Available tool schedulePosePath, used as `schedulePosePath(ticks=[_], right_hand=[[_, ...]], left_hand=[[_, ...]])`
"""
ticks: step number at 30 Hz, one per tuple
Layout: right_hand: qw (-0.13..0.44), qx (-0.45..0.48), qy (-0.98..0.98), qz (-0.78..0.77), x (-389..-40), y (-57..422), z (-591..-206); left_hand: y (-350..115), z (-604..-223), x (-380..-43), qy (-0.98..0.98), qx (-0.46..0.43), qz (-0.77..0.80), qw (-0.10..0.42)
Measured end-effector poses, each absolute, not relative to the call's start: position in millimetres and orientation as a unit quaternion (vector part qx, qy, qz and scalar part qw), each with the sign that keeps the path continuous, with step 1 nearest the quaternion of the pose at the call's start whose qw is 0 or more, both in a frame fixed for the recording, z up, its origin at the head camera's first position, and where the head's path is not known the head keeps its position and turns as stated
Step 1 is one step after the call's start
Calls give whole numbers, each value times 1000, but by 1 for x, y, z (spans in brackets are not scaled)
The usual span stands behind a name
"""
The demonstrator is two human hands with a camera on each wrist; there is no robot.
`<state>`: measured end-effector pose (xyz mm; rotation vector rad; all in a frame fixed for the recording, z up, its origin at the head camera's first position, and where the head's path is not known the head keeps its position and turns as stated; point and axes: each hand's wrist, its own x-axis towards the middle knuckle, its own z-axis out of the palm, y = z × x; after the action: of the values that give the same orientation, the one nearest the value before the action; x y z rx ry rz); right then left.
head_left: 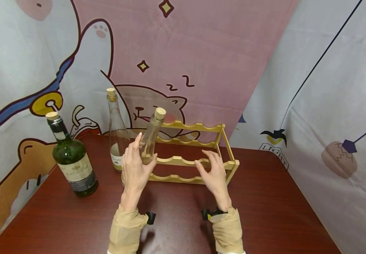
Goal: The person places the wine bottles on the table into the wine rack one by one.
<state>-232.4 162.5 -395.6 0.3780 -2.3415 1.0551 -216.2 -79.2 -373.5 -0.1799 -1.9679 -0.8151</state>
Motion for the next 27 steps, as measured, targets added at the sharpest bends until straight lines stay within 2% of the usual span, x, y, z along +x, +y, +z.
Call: schedulePosePath(ticks=[19,27], right_hand=[[282,193,-812,473,-204,157,-358],[269,177,-816,479,-179,146,-328]], left_hand=[[-47,-370,-210,-828,-147,-291,456],[-34,-367,-206,-838,-168,-274,442]])
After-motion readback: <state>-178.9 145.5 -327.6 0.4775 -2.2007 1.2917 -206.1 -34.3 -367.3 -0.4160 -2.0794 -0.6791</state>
